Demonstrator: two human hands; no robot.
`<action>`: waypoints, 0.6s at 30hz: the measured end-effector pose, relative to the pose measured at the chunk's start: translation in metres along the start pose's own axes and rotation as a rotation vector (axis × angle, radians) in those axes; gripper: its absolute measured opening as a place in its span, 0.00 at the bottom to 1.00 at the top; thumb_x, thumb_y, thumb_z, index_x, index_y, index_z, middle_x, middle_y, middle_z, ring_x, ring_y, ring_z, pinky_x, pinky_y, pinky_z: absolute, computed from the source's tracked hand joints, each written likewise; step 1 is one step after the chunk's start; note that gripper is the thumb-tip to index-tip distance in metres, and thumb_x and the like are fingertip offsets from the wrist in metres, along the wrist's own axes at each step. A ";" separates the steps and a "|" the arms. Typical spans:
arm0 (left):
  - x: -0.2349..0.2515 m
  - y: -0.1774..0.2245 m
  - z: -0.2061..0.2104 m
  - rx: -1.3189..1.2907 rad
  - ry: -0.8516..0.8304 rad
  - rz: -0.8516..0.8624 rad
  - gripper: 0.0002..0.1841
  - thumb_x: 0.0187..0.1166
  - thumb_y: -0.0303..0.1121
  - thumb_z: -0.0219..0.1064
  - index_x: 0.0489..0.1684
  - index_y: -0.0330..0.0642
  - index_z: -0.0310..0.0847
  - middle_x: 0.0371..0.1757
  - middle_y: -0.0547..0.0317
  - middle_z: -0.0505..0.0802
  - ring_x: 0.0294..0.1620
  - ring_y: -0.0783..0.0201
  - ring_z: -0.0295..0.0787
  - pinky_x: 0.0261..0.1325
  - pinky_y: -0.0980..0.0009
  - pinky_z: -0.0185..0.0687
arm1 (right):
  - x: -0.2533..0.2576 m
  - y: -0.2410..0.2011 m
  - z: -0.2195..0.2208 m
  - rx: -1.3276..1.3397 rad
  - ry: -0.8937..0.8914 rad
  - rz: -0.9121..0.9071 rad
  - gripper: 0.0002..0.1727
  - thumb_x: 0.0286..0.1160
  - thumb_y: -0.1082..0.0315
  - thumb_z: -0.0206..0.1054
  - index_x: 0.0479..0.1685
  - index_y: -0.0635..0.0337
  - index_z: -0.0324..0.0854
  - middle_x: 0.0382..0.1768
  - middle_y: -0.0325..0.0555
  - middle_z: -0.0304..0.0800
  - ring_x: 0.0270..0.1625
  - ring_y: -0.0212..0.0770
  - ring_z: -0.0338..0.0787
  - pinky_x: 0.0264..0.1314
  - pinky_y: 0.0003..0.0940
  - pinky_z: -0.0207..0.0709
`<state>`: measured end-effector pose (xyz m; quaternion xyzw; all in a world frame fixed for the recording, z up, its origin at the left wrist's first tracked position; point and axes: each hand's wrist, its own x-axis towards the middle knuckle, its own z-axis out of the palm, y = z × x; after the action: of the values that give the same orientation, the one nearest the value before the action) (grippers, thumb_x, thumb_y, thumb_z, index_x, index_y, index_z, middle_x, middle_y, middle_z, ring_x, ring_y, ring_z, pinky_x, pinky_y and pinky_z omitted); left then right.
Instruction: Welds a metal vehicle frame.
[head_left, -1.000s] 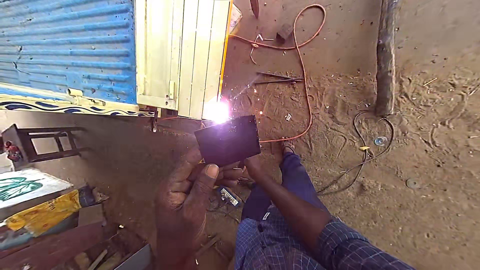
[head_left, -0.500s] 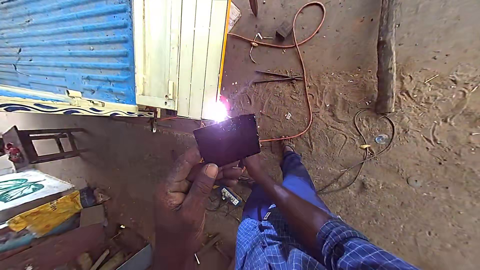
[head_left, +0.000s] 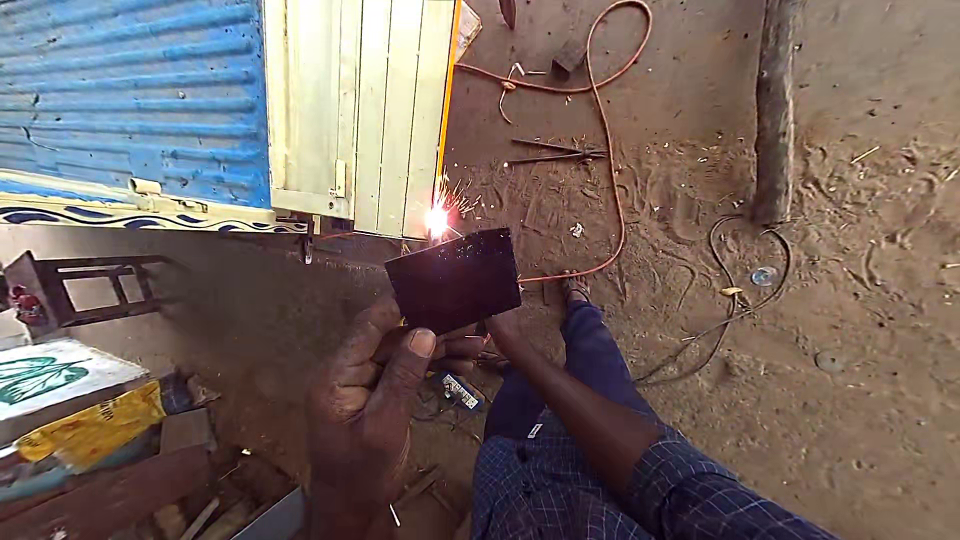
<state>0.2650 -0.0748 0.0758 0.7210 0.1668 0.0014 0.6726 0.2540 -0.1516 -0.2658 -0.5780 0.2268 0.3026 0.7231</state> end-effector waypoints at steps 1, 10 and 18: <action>0.000 0.000 0.000 0.009 0.000 0.002 0.18 0.89 0.27 0.58 0.75 0.35 0.75 0.51 0.36 0.94 0.46 0.42 0.97 0.51 0.50 0.97 | 0.000 0.001 0.000 0.002 0.000 -0.004 0.47 0.65 0.42 0.78 0.81 0.53 0.61 0.43 0.49 0.87 0.36 0.44 0.88 0.37 0.46 0.86; 0.001 -0.002 -0.002 0.021 -0.016 0.019 0.18 0.89 0.27 0.58 0.76 0.35 0.74 0.53 0.35 0.93 0.46 0.41 0.97 0.50 0.49 0.98 | -0.002 0.002 0.000 -0.007 -0.003 0.015 0.52 0.62 0.40 0.79 0.86 0.51 0.57 0.51 0.50 0.87 0.46 0.44 0.89 0.49 0.49 0.86; -0.001 -0.003 -0.001 -0.021 -0.002 0.025 0.18 0.88 0.27 0.60 0.73 0.36 0.76 0.52 0.36 0.94 0.46 0.42 0.97 0.51 0.49 0.97 | -0.017 -0.013 -0.005 0.005 -0.052 -0.044 0.46 0.70 0.49 0.75 0.86 0.55 0.57 0.59 0.51 0.85 0.55 0.42 0.88 0.57 0.46 0.85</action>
<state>0.2630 -0.0735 0.0727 0.7159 0.1571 0.0105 0.6802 0.2510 -0.1617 -0.2462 -0.5729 0.1959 0.3008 0.7368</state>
